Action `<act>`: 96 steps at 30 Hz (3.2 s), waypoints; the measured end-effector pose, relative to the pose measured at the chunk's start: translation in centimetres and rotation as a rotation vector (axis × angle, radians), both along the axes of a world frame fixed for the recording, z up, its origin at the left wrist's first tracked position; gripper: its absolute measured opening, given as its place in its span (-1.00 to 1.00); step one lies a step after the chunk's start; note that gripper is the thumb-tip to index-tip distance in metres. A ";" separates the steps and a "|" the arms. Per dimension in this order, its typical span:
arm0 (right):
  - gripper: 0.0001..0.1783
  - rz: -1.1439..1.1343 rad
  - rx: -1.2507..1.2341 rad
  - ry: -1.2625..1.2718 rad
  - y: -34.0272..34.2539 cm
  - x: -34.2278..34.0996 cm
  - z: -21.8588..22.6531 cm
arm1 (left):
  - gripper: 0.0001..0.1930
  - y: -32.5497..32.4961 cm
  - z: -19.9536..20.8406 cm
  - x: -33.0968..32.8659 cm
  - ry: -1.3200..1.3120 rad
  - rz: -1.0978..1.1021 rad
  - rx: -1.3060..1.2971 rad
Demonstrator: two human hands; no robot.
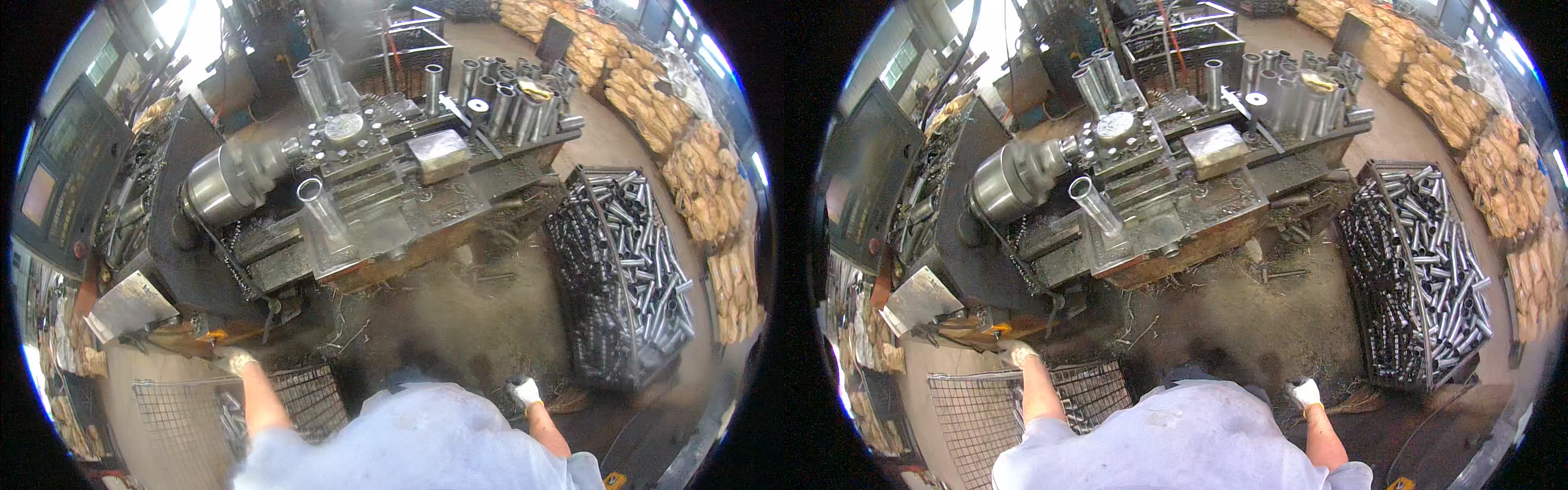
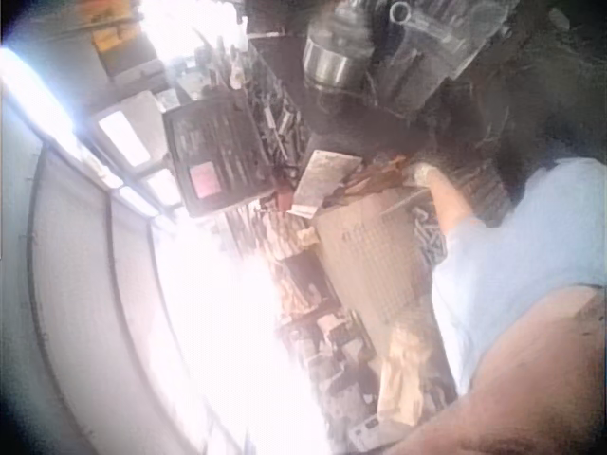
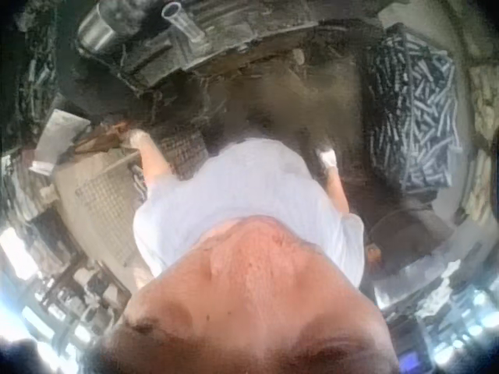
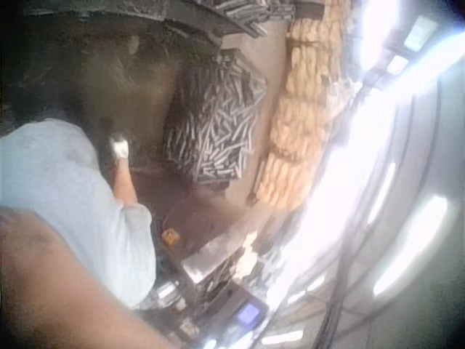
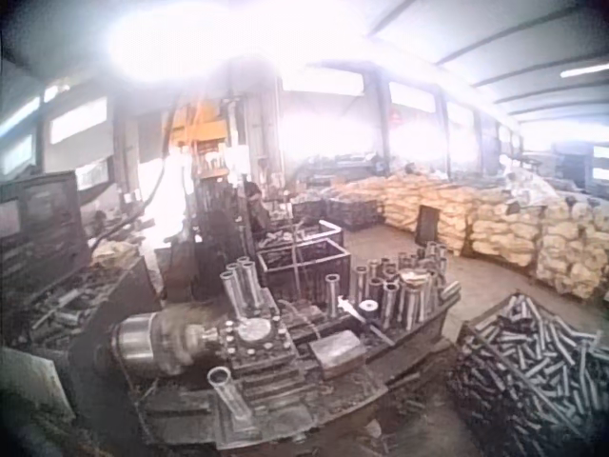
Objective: The person repeatedly picks up metal tubes from a wire basket, inserts them into a lathe chuck, and removes them after a brief machine cycle. The person handles the tubes one at a time and places them back into the basket after each operation.
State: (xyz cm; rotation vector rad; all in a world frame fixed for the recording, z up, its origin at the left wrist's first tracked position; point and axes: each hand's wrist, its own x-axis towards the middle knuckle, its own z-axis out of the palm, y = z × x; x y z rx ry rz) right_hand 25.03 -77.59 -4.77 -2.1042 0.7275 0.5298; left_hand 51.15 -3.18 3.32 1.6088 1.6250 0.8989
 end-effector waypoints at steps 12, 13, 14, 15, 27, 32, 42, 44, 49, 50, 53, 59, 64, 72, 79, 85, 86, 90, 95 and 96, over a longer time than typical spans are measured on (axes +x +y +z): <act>-0.47 0.228 -0.129 -0.016 -7.1 18.4 2.4 | -0.50 5.0 1.5 -1.5 -0.630 -0.285 -0.845; -0.48 0.237 -0.121 -0.083 -7.3 21.2 3.6 | -0.52 3.0 2.4 -0.8 -0.604 -0.315 -0.806; -0.48 0.229 -0.160 -0.088 -7.4 24.1 4.9 | -0.54 0.3 2.9 -0.1 -0.682 -0.372 -0.854; -0.49 0.237 -0.192 -0.103 -7.2 26.8 6.5 | -0.56 -2.9 3.3 0.6 -0.627 -0.370 -0.763; -0.65 0.112 0.475 -0.600 7.7 46.4 28.4 | -0.57 -22.0 10.3 29.8 -0.863 -1.644 -0.803; -0.61 0.194 0.239 -0.732 9.0 49.7 32.8 | -0.67 -25.0 12.1 31.5 -0.666 -1.375 -0.617; -0.52 0.601 -0.159 -0.665 5.6 72.2 28.6 | -0.63 -23.6 14.4 30.2 -0.382 -1.013 -0.309; -0.49 0.892 -0.300 -0.465 5.3 79.2 23.4 | -0.68 -24.3 16.3 29.6 -0.501 -0.987 -0.164; -0.56 1.097 -0.302 -0.303 7.9 87.3 14.3 | -0.66 -25.3 25.5 34.4 -0.297 -1.143 0.200; -0.56 1.059 -0.251 -0.315 8.7 87.2 14.4 | -0.65 -25.7 27.3 36.8 -0.379 -1.219 0.069; -0.59 0.852 -0.406 -0.353 9.9 85.9 19.1 | -0.68 -23.8 32.7 43.3 -0.204 -1.197 1.116; -0.45 0.855 -0.181 -0.808 14.1 88.6 34.3 | -0.38 -12.8 37.1 54.2 0.182 -0.909 0.716; -0.56 0.814 -0.542 -0.956 17.5 92.6 36.4 | -0.49 -9.7 32.1 53.9 0.348 -1.347 0.626; -0.31 1.709 -0.835 0.020 7.1 85.2 11.9 | -0.66 -18.9 29.7 31.3 -0.060 -1.368 0.816; -0.65 1.561 -0.822 0.006 3.1 86.6 3.6 | -0.67 -18.9 27.4 24.9 -0.077 -1.267 0.581; -0.46 1.393 -0.654 -0.176 4.2 86.9 14.7 | -0.70 -17.6 25.8 20.9 -0.057 -1.155 0.450; -0.45 1.336 -0.654 -0.207 4.9 87.0 18.6 | -0.69 -17.5 25.6 20.6 -0.071 -1.155 0.434; -0.46 0.973 -0.398 -0.497 6.6 84.2 35.4 | -0.70 -17.4 25.0 20.2 -0.115 -1.183 0.456; -0.54 0.599 -0.319 -0.774 9.5 86.2 48.3 | -0.73 -17.3 24.4 20.6 -0.100 -1.176 0.376; -0.57 0.572 -0.248 -0.924 9.8 87.8 50.3 | -0.72 -17.3 24.4 20.6 -0.098 -1.173 0.391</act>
